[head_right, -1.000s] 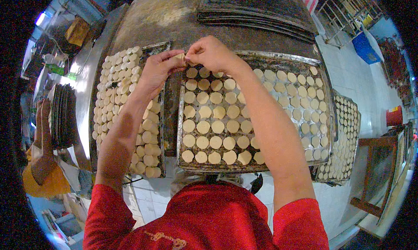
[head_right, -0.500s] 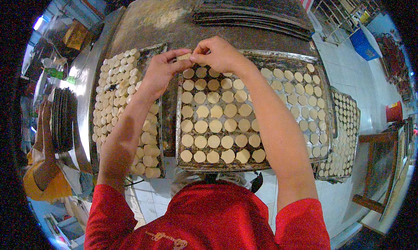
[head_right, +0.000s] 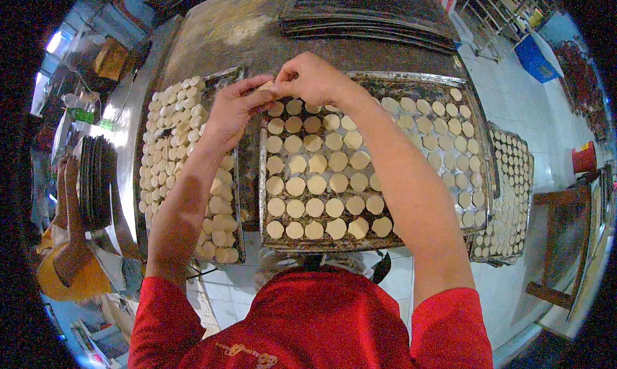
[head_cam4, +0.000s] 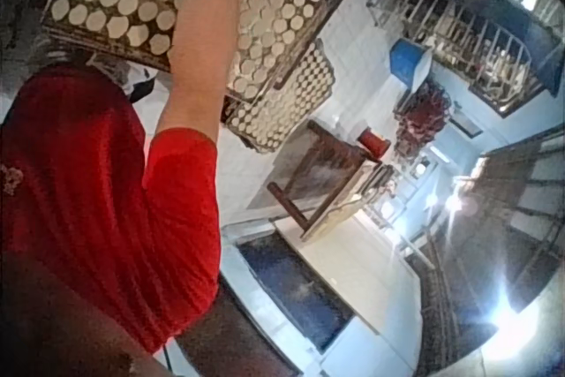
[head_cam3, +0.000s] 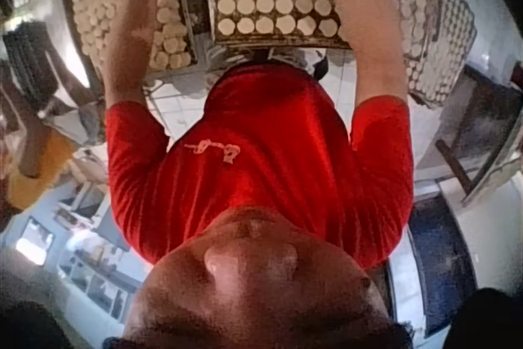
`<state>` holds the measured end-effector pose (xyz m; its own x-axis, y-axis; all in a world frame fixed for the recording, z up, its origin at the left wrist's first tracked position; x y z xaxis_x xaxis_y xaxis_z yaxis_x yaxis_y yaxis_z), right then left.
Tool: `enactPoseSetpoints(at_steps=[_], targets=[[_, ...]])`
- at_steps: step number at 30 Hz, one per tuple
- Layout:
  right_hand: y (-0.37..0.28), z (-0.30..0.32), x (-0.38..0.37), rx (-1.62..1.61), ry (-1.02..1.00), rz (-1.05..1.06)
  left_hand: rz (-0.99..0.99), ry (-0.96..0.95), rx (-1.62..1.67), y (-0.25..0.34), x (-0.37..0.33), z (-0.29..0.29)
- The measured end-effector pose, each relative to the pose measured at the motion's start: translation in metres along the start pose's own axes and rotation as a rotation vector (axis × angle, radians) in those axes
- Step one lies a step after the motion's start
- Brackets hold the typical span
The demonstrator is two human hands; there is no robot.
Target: The person repeatedly picks up small round cookies from a tray and places them onto a baking sheet in neat rows. They continue this process across multiple trays, filling the baking sheets with the cookies.
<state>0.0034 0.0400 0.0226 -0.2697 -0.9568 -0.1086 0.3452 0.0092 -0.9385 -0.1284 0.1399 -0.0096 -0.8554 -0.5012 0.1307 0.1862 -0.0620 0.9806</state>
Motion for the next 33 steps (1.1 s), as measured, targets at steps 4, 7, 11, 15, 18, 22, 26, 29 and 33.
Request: enactPoseSetpoints(at_steps=[4,7,11,15,18,22,26,29,33], targets=[[0.025,0.021,0.001,0.129,0.1,-0.122,0.019,0.04,-0.038,0.001,-0.002,0.002],[0.041,0.041,0.008,0.461,0.159,-0.219,0.006,0.068,-0.088,0.004,-0.004,0.003],[0.036,0.047,0.015,0.423,0.209,-0.233,0.007,0.092,-0.228,-0.002,-0.008,0.012],[0.022,0.025,0.012,0.498,0.255,0.113,-0.012,0.093,-0.323,0.006,-0.007,0.007],[0.023,-0.002,0.0,0.728,0.204,-0.006,0.063,0.072,-0.074,-0.003,-0.003,0.009],[0.014,-0.004,-0.018,0.778,0.065,-0.067,0.09,0.038,-0.048,-0.006,0.005,0.013],[-0.015,-0.002,-0.029,-0.053,0.073,0.079,0.067,0.068,0.005,-0.007,0.007,0.02],[-0.019,-0.004,-0.032,-0.159,0.073,0.161,0.029,0.071,0.074,-0.005,0.006,0.023],[-0.001,-0.019,-0.028,0.021,-0.024,0.048,0.019,0.106,0.052,-0.002,0.006,0.024]])
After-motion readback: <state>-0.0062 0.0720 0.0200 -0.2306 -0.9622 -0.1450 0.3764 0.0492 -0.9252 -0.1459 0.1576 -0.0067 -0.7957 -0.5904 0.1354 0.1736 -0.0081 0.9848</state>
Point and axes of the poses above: each hand's wrist, its own x-axis away from the middle knuckle, its own z-axis out of the back of the hand, y = z × x, the point moved 7 cm from there along -x, towards the middle knuckle, and after that the axes turned 15 degrees about -x, right-handed, at the moved point
